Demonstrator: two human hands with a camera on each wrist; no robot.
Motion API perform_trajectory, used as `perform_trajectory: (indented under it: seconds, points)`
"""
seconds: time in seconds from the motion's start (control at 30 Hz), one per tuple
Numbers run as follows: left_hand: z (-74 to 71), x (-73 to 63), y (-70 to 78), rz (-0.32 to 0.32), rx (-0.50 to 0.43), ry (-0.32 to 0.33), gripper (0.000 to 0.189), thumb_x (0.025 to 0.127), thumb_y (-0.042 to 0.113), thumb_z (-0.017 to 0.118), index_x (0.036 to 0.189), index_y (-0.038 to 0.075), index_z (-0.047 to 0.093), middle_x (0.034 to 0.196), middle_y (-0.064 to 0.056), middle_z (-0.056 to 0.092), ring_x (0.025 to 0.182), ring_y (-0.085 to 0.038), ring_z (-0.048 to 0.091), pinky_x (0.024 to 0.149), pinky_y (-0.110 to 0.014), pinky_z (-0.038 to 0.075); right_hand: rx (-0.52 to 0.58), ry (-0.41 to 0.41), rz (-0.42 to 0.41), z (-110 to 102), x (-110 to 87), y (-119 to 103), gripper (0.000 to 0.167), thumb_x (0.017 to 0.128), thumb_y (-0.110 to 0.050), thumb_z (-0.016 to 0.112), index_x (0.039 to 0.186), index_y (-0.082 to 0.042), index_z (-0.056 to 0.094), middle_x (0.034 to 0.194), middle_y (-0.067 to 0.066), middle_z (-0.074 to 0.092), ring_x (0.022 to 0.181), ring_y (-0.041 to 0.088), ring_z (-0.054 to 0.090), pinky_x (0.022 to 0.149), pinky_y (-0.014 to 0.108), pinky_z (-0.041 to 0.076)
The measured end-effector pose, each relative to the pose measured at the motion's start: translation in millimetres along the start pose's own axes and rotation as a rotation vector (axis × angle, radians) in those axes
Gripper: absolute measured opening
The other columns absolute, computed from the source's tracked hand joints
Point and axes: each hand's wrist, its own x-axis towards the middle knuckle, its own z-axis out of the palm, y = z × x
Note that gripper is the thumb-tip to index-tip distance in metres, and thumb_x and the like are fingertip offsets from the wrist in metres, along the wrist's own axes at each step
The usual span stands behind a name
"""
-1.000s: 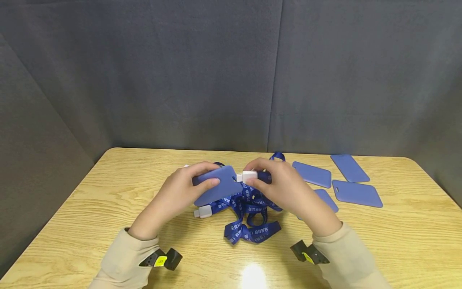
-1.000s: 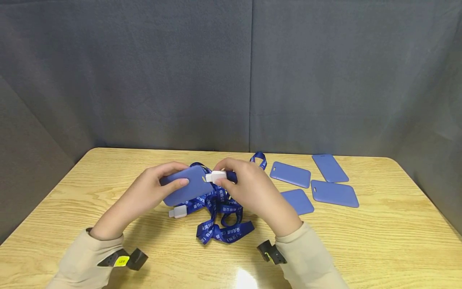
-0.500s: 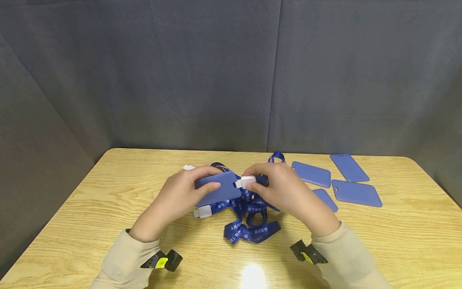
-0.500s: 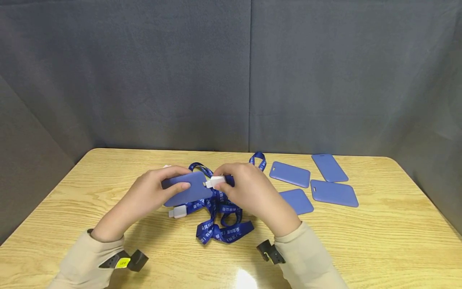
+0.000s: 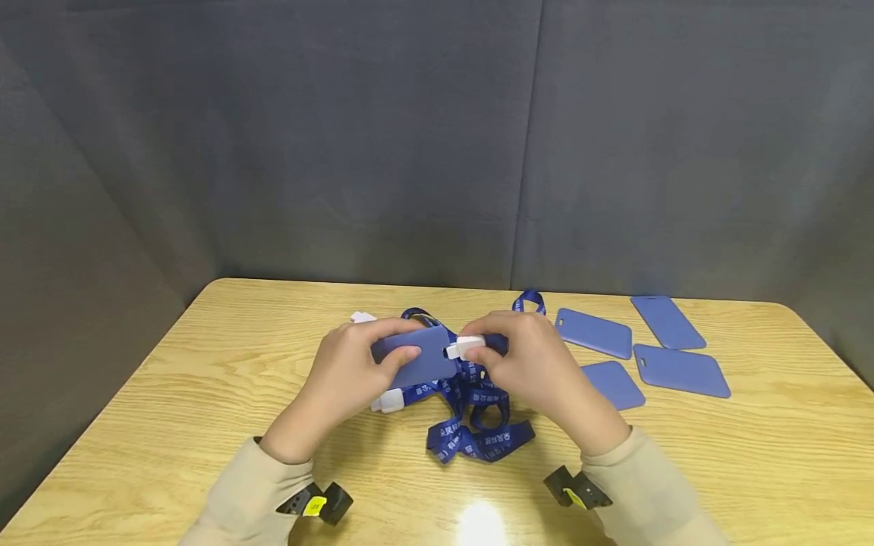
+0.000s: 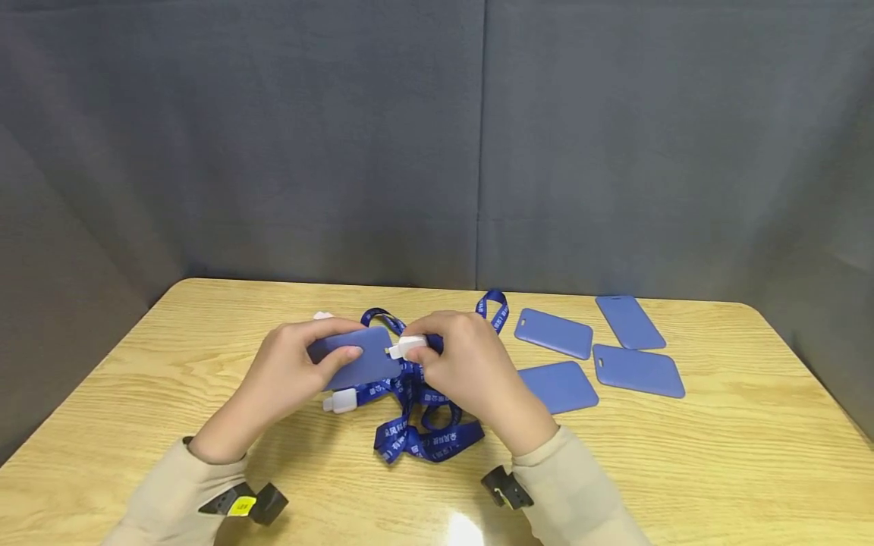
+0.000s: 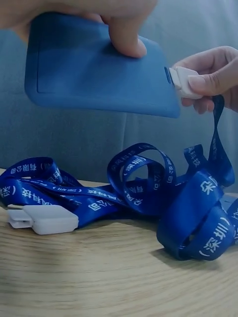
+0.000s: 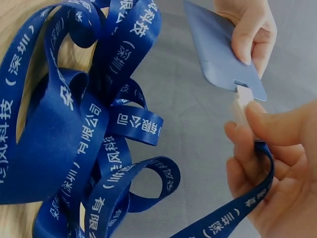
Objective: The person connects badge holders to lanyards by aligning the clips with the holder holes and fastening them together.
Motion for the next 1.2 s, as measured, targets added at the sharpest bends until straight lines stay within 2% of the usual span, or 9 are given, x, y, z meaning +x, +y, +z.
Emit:
perform_trajectory:
  seconds: [0.13,0.33,0.53,0.83,1.0,1.1,1.2]
  points:
    - [0.1,-1.7,4.3,0.002,-0.01,0.033,0.023,0.085,0.015,0.08,0.108,0.016,0.077,0.099,-0.003,0.075,0.083,-0.019,0.07,0.064,-0.033,0.049,0.034,0.022,-0.012,-0.1,-1.2,-0.2,0.014,0.085,-0.005,0.078,0.098,-0.007,0.078,0.094,0.001,0.073,0.078,0.014,0.063,0.071,0.036,0.05]
    - [5.7,-4.5,9.5,0.019,-0.003,0.102,0.024,0.083,0.012,0.081,0.107,0.013,0.077,0.099,-0.005,0.076,0.081,-0.022,0.071,0.061,-0.033,0.049,0.057,0.03,-0.026,-1.0,-1.7,1.3,0.015,0.084,-0.003,0.078,0.099,-0.006,0.078,0.093,0.002,0.073,0.077,0.014,0.063,0.07,0.035,0.051]
    - [10.9,-5.6,11.9,0.022,0.02,0.148,0.024,0.082,0.01,0.082,0.106,0.012,0.077,0.097,-0.007,0.076,0.077,-0.023,0.07,0.06,-0.035,0.048,0.075,0.052,-0.039,-0.9,-1.0,2.8,0.016,0.083,-0.001,0.079,0.098,-0.005,0.078,0.094,0.003,0.074,0.083,0.017,0.067,0.075,0.039,0.054]
    - [12.3,-8.0,11.0,0.021,0.062,0.14,0.023,0.081,0.011,0.082,0.104,0.012,0.077,0.094,-0.006,0.076,0.071,-0.023,0.069,0.054,-0.031,0.044,0.106,0.053,-0.062,8.1,-1.9,3.6,0.014,0.083,0.001,0.077,0.096,-0.004,0.077,0.094,0.003,0.074,0.086,0.018,0.069,0.078,0.039,0.055]
    - [12.3,-8.7,9.2,0.017,0.074,0.136,0.024,0.081,0.012,0.082,0.105,0.014,0.078,0.095,-0.004,0.076,0.078,-0.026,0.071,0.058,-0.035,0.047,0.102,0.059,-0.041,11.8,-2.0,3.9,0.014,0.082,0.001,0.079,0.095,-0.004,0.077,0.093,0.001,0.074,0.088,0.017,0.069,0.079,0.038,0.055]
    - [10.8,-8.1,9.1,0.001,0.07,0.144,0.025,0.081,0.012,0.082,0.105,0.015,0.078,0.097,-0.004,0.076,0.082,-0.027,0.071,0.061,-0.038,0.049,0.095,0.069,-0.061,11.1,-1.2,2.4,0.014,0.082,-0.001,0.079,0.096,-0.004,0.077,0.094,0.001,0.074,0.089,0.018,0.069,0.08,0.039,0.054]
    - [8.3,-6.4,9.7,-0.012,0.066,0.122,0.024,0.082,0.014,0.082,0.106,0.016,0.077,0.098,-0.005,0.076,0.083,-0.027,0.071,0.062,-0.039,0.049,0.083,0.059,-0.066,8.4,-0.6,0.7,0.014,0.084,-0.002,0.078,0.097,-0.004,0.076,0.096,0.002,0.073,0.091,0.018,0.068,0.082,0.039,0.054]
